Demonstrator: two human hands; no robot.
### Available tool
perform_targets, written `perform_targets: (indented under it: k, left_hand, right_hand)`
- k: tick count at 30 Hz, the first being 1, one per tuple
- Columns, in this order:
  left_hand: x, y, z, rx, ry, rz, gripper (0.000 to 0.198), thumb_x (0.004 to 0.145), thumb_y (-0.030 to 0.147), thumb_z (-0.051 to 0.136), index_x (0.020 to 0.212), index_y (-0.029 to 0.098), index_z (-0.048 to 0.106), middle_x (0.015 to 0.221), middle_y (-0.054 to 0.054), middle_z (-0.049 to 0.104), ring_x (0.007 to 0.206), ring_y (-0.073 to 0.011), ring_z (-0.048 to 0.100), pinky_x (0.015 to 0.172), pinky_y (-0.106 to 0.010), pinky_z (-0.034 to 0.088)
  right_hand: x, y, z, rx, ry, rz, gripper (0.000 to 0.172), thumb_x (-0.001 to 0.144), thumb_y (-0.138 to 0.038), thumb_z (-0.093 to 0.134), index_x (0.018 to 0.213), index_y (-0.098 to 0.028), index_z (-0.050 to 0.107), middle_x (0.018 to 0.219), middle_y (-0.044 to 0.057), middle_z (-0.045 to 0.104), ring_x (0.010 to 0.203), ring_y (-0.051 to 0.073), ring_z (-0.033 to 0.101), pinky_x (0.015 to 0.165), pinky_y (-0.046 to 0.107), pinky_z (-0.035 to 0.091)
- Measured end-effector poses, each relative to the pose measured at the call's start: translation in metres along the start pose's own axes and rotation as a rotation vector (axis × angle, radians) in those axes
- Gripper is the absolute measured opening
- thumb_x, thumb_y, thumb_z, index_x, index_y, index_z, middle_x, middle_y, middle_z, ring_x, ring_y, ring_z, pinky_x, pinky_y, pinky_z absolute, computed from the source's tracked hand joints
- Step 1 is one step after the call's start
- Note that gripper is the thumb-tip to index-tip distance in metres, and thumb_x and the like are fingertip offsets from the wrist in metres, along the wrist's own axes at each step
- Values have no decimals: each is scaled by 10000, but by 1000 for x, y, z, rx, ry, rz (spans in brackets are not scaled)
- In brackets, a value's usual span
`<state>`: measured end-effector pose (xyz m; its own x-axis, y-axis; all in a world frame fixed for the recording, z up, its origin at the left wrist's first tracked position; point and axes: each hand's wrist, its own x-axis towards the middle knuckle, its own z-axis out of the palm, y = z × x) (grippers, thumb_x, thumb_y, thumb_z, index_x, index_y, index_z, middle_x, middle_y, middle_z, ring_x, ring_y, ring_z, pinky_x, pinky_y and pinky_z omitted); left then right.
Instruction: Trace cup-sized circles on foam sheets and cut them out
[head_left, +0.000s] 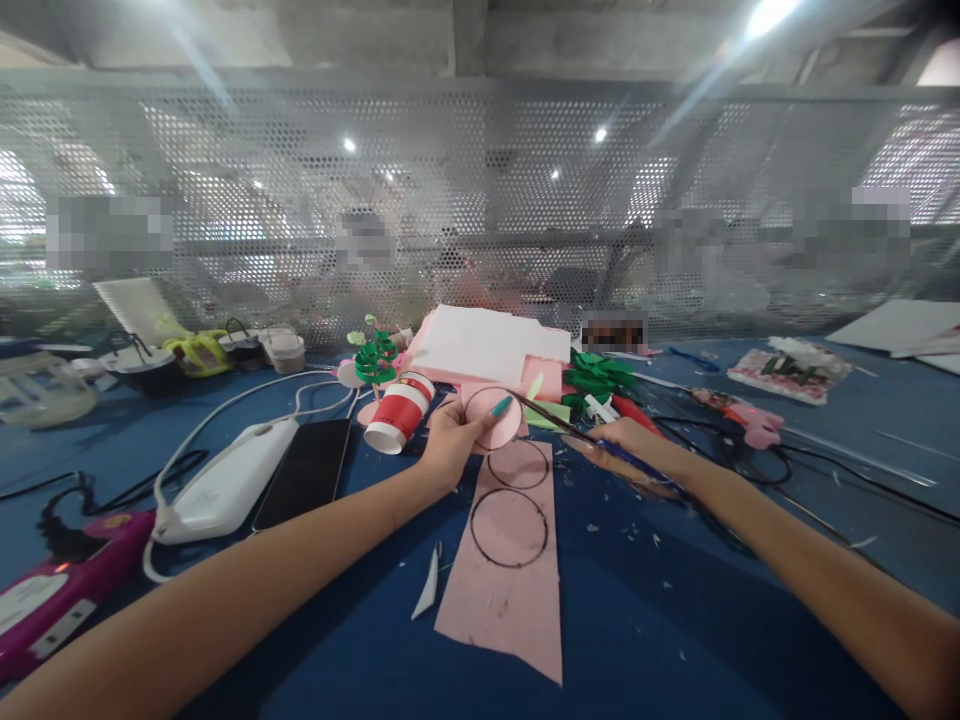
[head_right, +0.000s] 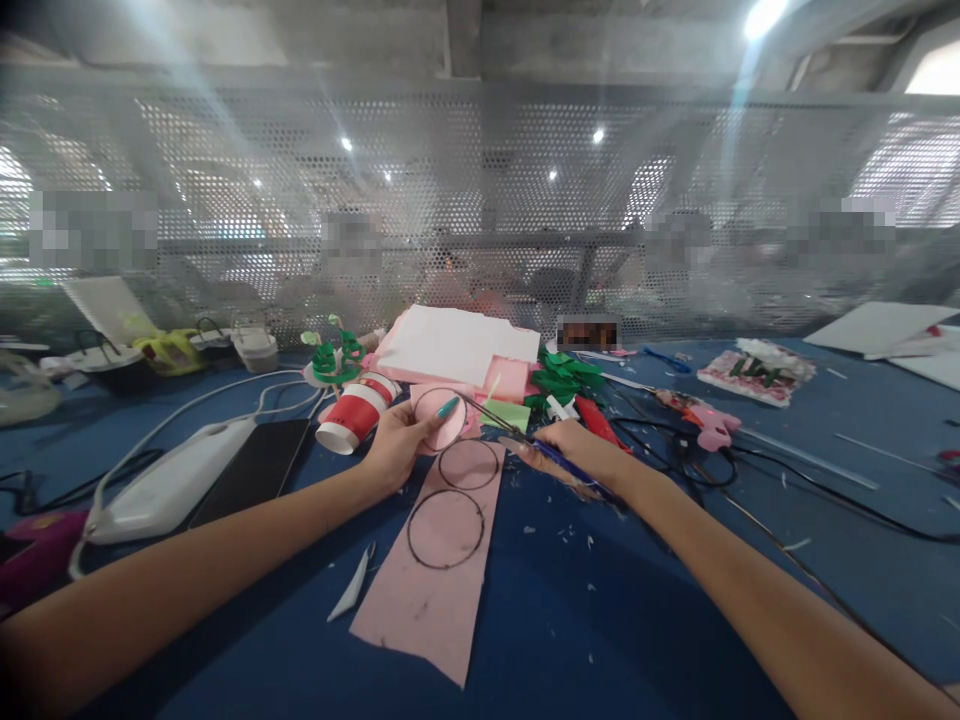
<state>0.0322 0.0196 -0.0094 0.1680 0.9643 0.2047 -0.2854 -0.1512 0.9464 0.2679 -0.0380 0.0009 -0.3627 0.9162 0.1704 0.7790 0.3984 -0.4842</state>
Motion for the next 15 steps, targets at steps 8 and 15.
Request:
perform_targets:
  k: [8, 15]
  left_hand:
    - [-1, -3, -1, -39, -43, -8, 340, 532, 331, 788, 770, 126, 658, 729, -28, 696, 618, -125, 634, 575, -222, 528]
    - [-4, -1, 0, -47, -61, -15, 311, 512, 326, 796, 697, 123, 649, 666, -21, 686, 583, -131, 628, 554, -231, 513]
  right_hand:
    - [-1, -4, 1, -11, 26, -40, 505, 809, -612, 348, 602, -166, 465, 525, -9, 382, 470, 97, 355, 416, 228, 261]
    - [-2, -4, 0, -22, 15, -75, 582, 806, -666, 276, 635, -156, 496, 522, -12, 375, 457, 88, 336, 408, 223, 263]
